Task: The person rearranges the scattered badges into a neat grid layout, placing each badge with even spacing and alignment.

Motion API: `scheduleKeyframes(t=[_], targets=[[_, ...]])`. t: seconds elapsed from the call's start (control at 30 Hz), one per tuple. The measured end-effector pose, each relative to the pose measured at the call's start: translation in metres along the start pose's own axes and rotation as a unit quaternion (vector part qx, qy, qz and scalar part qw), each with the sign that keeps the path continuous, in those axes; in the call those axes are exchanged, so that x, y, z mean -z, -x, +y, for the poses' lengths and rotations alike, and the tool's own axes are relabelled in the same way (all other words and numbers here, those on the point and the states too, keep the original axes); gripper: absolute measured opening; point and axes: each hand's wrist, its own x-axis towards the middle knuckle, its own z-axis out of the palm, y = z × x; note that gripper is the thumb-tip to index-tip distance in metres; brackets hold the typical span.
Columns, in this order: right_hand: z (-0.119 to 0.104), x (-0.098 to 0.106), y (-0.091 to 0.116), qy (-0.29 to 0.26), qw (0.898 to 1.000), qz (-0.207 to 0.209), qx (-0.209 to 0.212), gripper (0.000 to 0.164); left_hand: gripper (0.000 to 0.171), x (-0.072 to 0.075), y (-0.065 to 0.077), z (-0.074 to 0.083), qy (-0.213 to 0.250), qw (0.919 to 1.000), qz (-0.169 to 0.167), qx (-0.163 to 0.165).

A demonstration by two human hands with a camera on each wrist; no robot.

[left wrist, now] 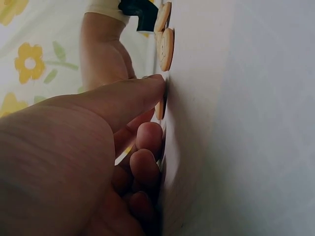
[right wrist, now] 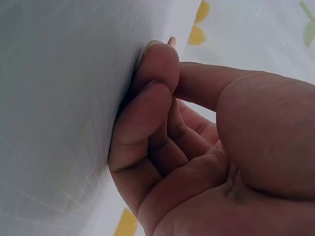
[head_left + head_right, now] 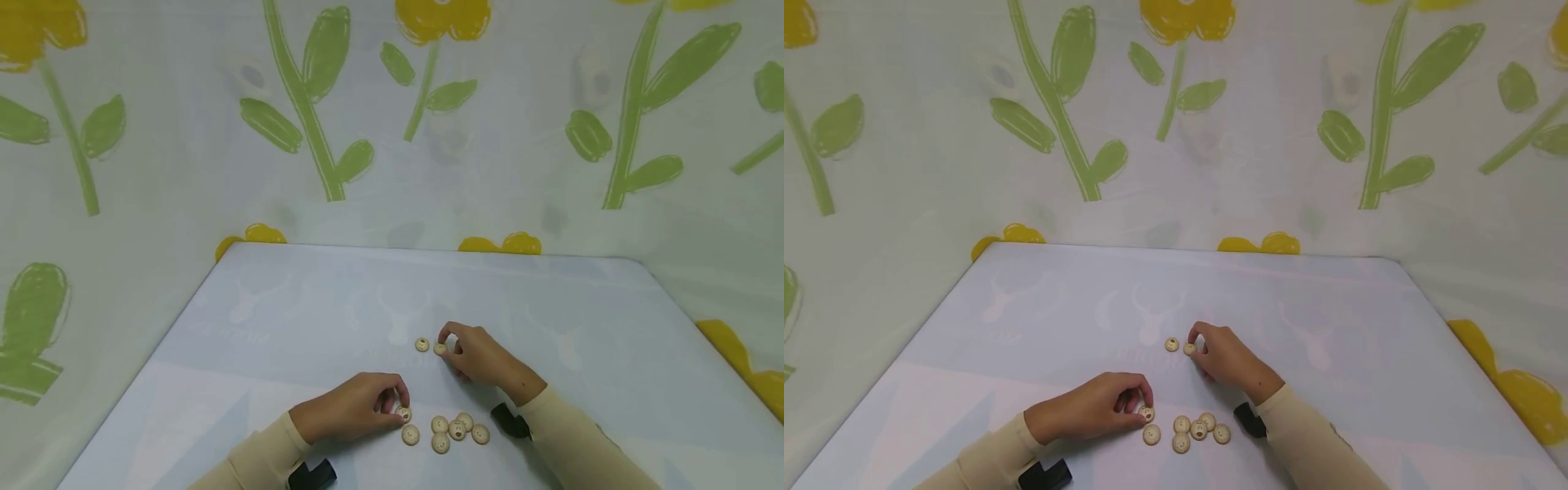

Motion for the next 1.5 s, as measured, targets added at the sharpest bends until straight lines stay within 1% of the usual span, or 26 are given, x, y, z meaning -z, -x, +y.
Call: scheduleKeyframes(t=[0.1,0.33,0.57,0.67,0.77,0.83,0.93,1.07,1.13,1.3,1.4,1.5], targets=[[0.0,-0.001,-0.002,0.001,1.0,0.0,0.001,0.016,0.017,0.0,0.0,-0.002,0.005,1.0,0.002,0.0],[0.002,-0.003,0.0,-0.011,1.0,-0.004,-0.004,0.018,0.017,-0.002,0.0,-0.002,0.025,0.9996,-0.008,0.008],[0.0,0.005,0.002,-0.004,1.0,0.004,0.009,0.031,0.017,0.0,-0.004,-0.002,0.005,0.9999,0.0,-0.013],[0.003,0.006,0.002,-0.01,1.0,0.004,0.014,0.032,0.016,0.0,-0.006,-0.002,0.005,0.9999,-0.004,-0.015],[0.007,0.005,0.003,-0.022,0.999,-0.004,0.023,0.032,0.016,-0.001,-0.007,-0.003,0.004,0.9999,-0.009,-0.011],[0.009,0.005,0.002,-0.028,0.999,-0.013,0.034,0.031,0.017,-0.001,-0.007,-0.004,0.004,0.9999,-0.009,-0.009],[0.012,0.008,0.002,-0.031,0.997,-0.035,0.067,0.029,0.017,-0.001,-0.006,-0.005,0.002,0.9999,-0.008,-0.006],[0.013,0.015,0.004,-0.033,0.989,-0.078,0.123,0.025,0.017,0.0,-0.004,-0.006,0.0,1.0,-0.004,-0.007],[0.013,0.018,0.006,-0.033,0.984,-0.095,0.144,0.022,0.017,0.0,-0.003,-0.007,0.0,0.9999,-0.002,-0.01],[0.01,0.024,0.011,-0.024,0.979,-0.116,0.164,0.018,0.017,0.001,-0.003,-0.006,0.001,0.9999,-0.006,-0.009],[0.009,0.027,0.014,-0.015,0.978,-0.121,0.171,0.014,0.016,0.001,-0.004,-0.006,0.001,0.9999,-0.007,-0.011],[0.009,0.029,0.016,-0.019,0.975,-0.127,0.181,0.01,0.016,0.001,-0.004,-0.006,0.003,0.9999,-0.008,-0.01]])
